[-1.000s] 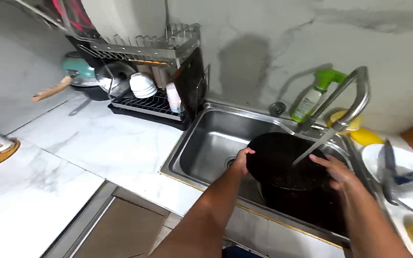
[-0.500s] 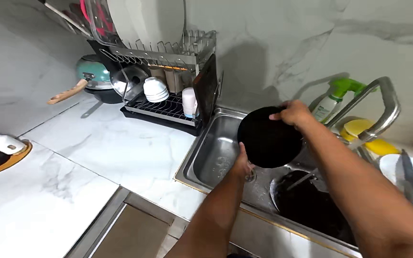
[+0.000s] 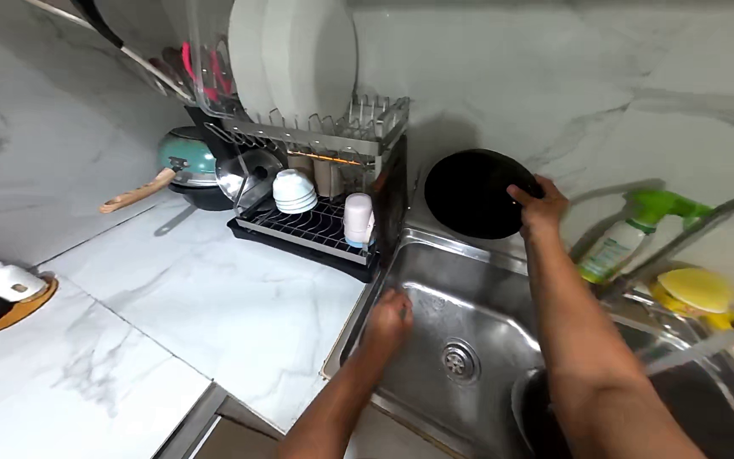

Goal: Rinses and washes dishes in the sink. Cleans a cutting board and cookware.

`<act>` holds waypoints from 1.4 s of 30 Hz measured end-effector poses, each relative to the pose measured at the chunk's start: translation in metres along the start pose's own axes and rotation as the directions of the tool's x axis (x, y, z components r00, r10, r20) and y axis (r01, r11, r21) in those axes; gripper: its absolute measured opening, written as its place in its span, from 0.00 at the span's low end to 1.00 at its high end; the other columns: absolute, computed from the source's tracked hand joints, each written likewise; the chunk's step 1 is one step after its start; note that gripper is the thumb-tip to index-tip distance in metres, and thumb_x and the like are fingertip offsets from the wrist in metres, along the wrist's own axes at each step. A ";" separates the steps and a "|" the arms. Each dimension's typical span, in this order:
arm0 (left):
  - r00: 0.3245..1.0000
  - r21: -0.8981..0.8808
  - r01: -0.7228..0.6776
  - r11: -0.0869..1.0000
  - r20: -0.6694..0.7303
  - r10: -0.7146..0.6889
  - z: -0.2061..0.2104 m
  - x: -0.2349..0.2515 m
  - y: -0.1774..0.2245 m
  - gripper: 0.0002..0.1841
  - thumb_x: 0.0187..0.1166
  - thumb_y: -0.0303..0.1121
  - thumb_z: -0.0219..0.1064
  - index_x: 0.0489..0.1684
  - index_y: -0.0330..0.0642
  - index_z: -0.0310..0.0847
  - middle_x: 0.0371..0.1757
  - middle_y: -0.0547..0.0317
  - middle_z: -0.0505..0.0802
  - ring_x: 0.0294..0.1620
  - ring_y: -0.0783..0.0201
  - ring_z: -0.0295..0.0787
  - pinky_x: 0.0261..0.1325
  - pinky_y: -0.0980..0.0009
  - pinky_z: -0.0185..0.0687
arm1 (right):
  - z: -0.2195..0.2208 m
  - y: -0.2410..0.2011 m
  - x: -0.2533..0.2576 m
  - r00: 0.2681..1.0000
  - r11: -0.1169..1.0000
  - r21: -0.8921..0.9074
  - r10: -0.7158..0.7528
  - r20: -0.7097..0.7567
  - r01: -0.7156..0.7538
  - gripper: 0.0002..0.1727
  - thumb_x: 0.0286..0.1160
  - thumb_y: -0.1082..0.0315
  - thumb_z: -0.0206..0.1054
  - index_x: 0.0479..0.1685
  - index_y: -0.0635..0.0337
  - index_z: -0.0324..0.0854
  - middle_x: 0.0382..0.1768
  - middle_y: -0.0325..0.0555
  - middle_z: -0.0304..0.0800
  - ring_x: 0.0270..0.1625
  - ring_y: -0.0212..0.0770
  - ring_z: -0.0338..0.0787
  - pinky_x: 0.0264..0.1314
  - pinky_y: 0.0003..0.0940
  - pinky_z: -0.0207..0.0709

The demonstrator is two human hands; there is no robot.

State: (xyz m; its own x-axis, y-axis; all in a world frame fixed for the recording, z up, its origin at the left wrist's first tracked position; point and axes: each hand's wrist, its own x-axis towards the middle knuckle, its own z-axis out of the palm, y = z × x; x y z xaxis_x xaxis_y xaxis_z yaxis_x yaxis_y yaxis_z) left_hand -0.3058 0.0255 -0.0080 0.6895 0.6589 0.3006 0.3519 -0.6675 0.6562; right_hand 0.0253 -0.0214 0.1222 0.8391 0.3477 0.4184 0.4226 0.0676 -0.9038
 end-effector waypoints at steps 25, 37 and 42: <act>0.998 -0.139 0.005 0.990 -0.065 -0.014 0.005 -0.002 -0.001 0.17 0.79 0.26 0.64 0.63 0.28 0.84 0.56 0.37 0.90 0.54 0.51 0.90 0.61 0.61 0.86 | 0.082 0.047 -0.018 0.978 0.923 -0.347 0.107 -0.181 -0.165 0.43 0.82 0.54 0.70 0.94 0.55 0.55 0.82 0.76 0.65 0.83 0.70 0.69 0.86 0.54 0.63; 0.875 -0.315 0.076 0.946 -0.434 -0.215 -0.095 0.107 0.053 0.27 0.77 0.34 0.71 0.74 0.33 0.75 0.66 0.36 0.85 0.68 0.45 0.84 0.70 0.46 0.79 | 0.060 0.017 -0.018 0.998 0.878 -0.475 0.065 -0.014 -0.064 0.49 0.76 0.56 0.76 0.95 0.53 0.52 0.82 0.80 0.62 0.82 0.78 0.67 0.82 0.67 0.65; 0.787 -0.386 -0.030 0.922 -0.578 -0.216 -0.076 0.121 0.052 0.18 0.84 0.37 0.69 0.63 0.32 0.83 0.52 0.42 0.95 0.56 0.52 0.93 0.66 0.51 0.84 | 0.055 0.017 -0.022 0.995 0.865 -0.495 0.097 0.012 -0.079 0.51 0.74 0.55 0.78 0.96 0.49 0.51 0.86 0.75 0.57 0.84 0.78 0.65 0.81 0.68 0.65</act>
State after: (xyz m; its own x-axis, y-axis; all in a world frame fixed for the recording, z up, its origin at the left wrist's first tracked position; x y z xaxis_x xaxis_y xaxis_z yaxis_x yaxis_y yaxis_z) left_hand -0.2527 0.0967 0.1151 0.1010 0.8633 0.4944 0.0596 -0.5013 0.8632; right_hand -0.0049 0.0233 0.0931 0.8722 0.3633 0.3276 0.4693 -0.4321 -0.7701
